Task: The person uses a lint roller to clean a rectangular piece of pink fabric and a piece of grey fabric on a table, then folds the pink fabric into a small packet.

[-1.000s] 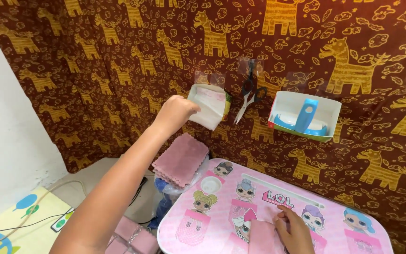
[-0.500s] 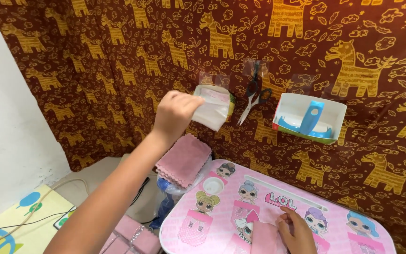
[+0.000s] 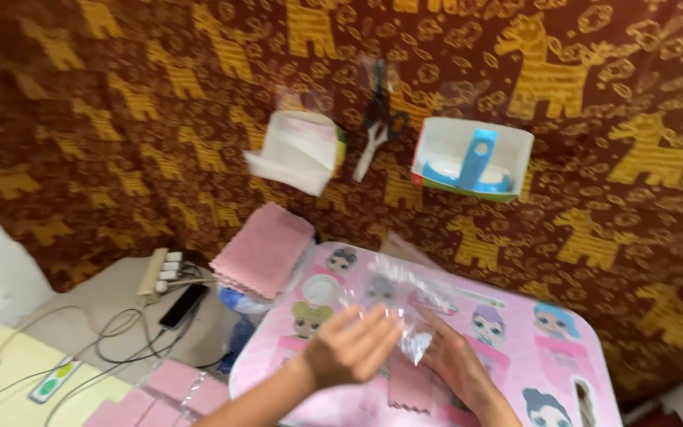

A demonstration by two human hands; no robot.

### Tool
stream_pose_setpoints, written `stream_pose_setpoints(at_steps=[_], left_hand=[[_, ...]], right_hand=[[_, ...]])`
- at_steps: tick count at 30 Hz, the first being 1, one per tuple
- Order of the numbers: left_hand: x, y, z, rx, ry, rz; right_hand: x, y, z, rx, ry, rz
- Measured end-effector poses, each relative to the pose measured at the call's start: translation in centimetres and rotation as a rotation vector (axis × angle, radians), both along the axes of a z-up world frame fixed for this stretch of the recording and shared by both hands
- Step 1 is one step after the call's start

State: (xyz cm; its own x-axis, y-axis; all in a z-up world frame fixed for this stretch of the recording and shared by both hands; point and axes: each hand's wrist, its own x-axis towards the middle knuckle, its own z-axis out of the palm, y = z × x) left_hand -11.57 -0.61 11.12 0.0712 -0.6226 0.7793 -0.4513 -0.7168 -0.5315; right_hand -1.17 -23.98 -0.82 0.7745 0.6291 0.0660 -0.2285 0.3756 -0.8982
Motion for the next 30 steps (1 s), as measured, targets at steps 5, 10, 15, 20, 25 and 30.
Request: stream_pose_setpoints(at_steps=[5,10,15,20,25,30], left_hand=[[-0.5,-4.1,-7.5,-0.052,0.214,-0.074],[-1.2,-6.4,-11.8,-0.46,0.858,-0.124],[2.1,-5.4,-12.3,-1.038,1.011,0.013],[5.5,-2.6,-11.3,-1.504,1.511,-0.115],[6.1,-0.1,-11.3,-1.546,1.594,-0.248],[5.8,2.8,-9.7,-1.494,1.61,-0.225]], right_hand=[[-0.7,1.1,3.9,-0.185,0.199,-0.307],[-0.7,0.2,5.5,-0.252,0.289,-0.395],[0.2,-0.9,3.6,-0.311,0.233,-0.284],[-0.1,-0.5,2.8,-0.156,0.237,-0.077],[0.2,-0.2,2.3,-0.146,0.049,-0.323],[1.5,-1.3,0.6,-0.766,-0.426,-0.445]])
